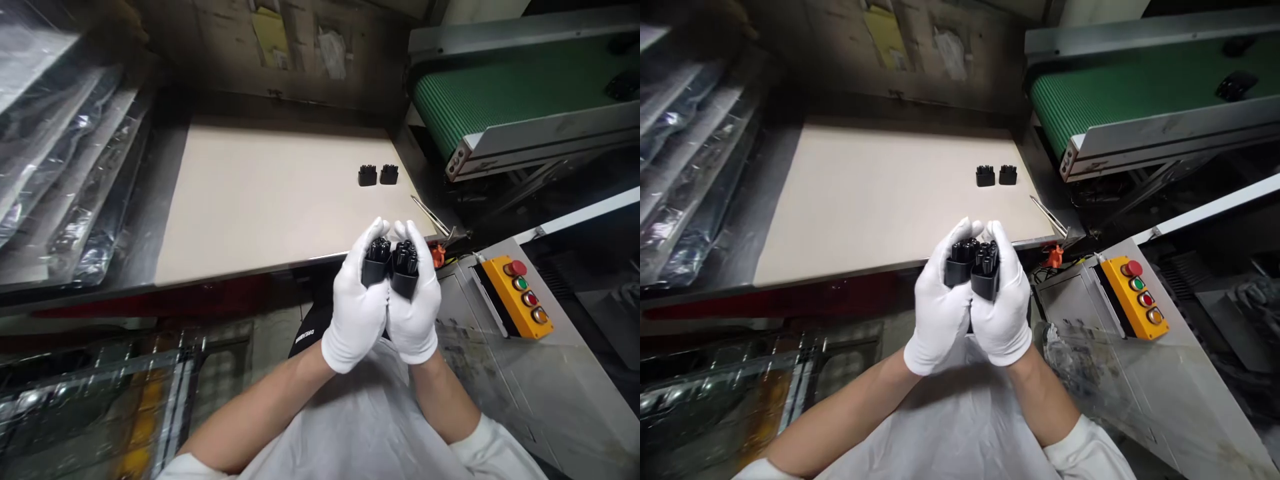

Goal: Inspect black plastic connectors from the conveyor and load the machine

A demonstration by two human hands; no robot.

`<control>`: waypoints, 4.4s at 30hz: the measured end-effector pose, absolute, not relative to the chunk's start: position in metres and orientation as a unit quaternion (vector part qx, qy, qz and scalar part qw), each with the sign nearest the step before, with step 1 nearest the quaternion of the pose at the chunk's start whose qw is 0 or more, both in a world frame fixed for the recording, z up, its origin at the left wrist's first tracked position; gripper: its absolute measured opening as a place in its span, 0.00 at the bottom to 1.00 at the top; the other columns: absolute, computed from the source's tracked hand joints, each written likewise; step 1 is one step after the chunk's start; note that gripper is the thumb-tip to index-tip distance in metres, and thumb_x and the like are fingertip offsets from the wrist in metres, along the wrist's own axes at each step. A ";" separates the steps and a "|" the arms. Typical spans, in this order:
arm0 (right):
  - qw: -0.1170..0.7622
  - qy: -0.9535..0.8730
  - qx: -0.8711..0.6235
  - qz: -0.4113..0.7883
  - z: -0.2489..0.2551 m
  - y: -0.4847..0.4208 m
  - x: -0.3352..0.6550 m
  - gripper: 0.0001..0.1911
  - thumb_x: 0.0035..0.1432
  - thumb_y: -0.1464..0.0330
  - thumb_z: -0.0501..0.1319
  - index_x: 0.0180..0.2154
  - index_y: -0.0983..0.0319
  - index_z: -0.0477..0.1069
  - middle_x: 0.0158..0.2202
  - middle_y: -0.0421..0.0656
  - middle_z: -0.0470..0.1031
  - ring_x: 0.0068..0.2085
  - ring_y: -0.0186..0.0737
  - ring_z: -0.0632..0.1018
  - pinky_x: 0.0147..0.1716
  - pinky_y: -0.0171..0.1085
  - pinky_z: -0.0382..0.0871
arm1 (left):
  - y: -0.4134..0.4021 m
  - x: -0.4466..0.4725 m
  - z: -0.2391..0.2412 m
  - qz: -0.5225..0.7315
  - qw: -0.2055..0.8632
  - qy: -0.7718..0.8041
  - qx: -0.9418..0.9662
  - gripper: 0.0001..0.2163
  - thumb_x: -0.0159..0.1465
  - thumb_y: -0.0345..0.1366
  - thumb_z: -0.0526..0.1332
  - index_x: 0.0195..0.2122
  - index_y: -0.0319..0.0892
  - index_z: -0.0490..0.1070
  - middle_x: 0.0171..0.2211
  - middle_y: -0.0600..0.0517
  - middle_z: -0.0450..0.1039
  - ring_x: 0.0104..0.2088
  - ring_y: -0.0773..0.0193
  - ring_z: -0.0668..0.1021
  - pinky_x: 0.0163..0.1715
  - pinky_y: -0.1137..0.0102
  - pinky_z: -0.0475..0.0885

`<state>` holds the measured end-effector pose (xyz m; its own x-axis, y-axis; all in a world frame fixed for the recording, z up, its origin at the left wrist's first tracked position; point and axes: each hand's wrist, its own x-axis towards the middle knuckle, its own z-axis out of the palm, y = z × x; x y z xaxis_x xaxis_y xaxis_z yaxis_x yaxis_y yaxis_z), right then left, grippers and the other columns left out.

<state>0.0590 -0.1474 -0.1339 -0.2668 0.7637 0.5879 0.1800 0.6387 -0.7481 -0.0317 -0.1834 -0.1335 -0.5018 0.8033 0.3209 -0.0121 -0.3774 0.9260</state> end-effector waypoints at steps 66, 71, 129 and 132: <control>0.419 -0.801 -0.300 0.305 -0.116 -0.115 0.060 0.38 0.61 0.70 0.67 0.70 0.50 0.64 0.50 0.46 0.81 0.47 0.50 0.82 0.49 0.54 0.81 | -0.171 -0.108 -0.149 0.730 0.310 0.477 0.380 0.38 0.59 0.51 0.77 0.67 0.47 0.67 0.56 0.43 0.79 0.56 0.52 0.82 0.59 0.58 0.80; 0.185 -0.919 -0.227 0.265 -0.108 -0.134 0.041 0.52 0.54 0.77 0.59 0.78 0.55 0.45 0.39 0.43 0.81 0.36 0.46 0.79 0.39 0.47 0.79 | -0.173 -0.105 -0.154 0.732 0.282 0.492 0.376 0.37 0.61 0.50 0.75 0.69 0.49 0.66 0.58 0.43 0.78 0.58 0.51 0.80 0.61 0.56 0.78; 0.401 -0.590 -0.377 0.590 -0.136 -0.132 0.038 0.14 0.58 0.69 0.66 0.47 0.55 0.79 0.45 0.43 0.83 0.35 0.41 0.81 0.39 0.45 0.81 | -0.198 -0.125 -0.153 0.681 0.571 0.407 0.212 0.10 0.63 0.35 0.67 0.45 0.40 0.81 0.41 0.46 0.84 0.31 0.61 0.83 0.34 0.67 0.81; 0.357 -0.447 -0.399 0.716 -0.146 -0.122 0.041 0.13 0.64 0.62 0.60 0.46 0.57 0.81 0.43 0.44 0.82 0.27 0.35 0.73 0.29 0.40 0.73 | -0.191 -0.135 -0.149 0.629 0.697 0.337 0.067 0.14 0.70 0.42 0.61 0.43 0.36 0.81 0.37 0.42 0.83 0.29 0.61 0.82 0.25 0.71 0.75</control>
<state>0.0405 -0.1221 -0.1456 -0.4263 0.8688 -0.2521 -0.1554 -0.3449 -0.9257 -0.1350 -0.1910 -0.1491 -0.0190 0.9227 -0.3851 -0.8323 0.1988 0.5174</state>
